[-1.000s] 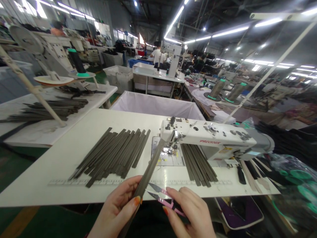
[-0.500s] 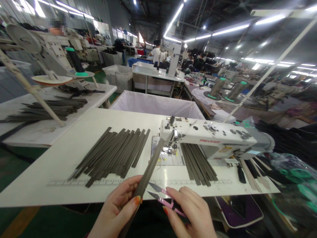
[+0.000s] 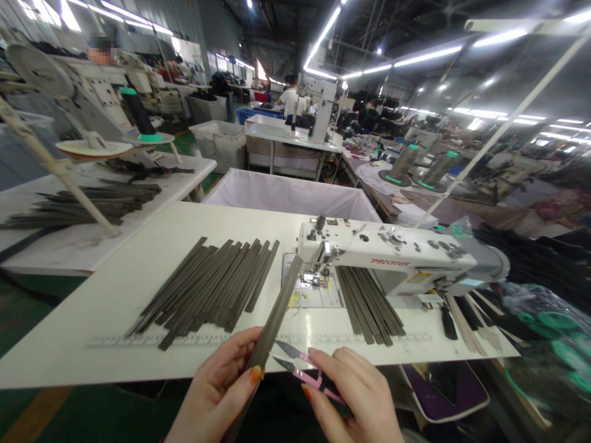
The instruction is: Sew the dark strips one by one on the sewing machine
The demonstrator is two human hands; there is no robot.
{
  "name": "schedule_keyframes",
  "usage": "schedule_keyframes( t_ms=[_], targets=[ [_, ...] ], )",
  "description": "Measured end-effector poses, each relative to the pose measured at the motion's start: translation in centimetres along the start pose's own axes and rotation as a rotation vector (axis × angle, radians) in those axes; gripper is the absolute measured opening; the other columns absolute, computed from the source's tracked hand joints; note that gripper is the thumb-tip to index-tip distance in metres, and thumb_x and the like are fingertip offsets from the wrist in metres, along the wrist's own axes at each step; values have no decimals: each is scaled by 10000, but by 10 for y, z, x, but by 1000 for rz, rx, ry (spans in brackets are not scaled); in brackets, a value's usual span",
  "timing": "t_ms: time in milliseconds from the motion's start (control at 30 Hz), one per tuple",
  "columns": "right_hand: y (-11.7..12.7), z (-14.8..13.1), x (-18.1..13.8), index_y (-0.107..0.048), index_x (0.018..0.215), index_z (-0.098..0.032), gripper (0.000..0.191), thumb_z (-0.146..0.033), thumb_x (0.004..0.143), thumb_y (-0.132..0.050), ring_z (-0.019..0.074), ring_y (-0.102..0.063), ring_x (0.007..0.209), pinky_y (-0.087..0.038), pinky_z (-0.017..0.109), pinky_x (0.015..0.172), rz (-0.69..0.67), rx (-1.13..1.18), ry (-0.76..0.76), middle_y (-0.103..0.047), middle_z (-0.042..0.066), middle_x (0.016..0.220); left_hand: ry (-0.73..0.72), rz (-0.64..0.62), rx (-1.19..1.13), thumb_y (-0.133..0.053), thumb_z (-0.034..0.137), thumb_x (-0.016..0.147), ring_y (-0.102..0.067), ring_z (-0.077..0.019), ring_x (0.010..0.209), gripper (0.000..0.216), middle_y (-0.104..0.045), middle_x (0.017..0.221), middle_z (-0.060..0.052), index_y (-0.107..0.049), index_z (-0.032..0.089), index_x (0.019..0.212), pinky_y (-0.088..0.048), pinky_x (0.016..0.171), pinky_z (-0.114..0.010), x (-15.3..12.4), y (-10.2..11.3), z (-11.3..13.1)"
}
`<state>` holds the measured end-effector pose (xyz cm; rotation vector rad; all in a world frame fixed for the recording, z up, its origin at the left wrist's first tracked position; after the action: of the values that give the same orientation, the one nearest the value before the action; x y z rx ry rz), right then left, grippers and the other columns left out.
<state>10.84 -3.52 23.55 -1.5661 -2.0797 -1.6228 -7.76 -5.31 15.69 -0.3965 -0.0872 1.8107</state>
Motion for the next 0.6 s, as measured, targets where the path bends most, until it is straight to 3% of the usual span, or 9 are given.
schedule_keyframes(
  t_ms=[600],
  targets=[
    [-3,1,-3,-557,1199,-176,305,-212,901,-613,169,-579,622,-502,281,551,2,-30,-16,-626,41,750,23,112,-42,-852,488,637,-710,-262,933,516,-751,1029,-57,-723,235,1068,-566,871,-300,-2,0,-2]
  ],
)
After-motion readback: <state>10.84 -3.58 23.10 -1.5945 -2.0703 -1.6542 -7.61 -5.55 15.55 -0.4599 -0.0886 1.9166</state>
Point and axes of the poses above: each hand's wrist, its own x-axis towards the middle knuckle, its own y-axis out of the back of the hand, z = x × y, the point moved 7 cm from there along x, towards the middle knuckle
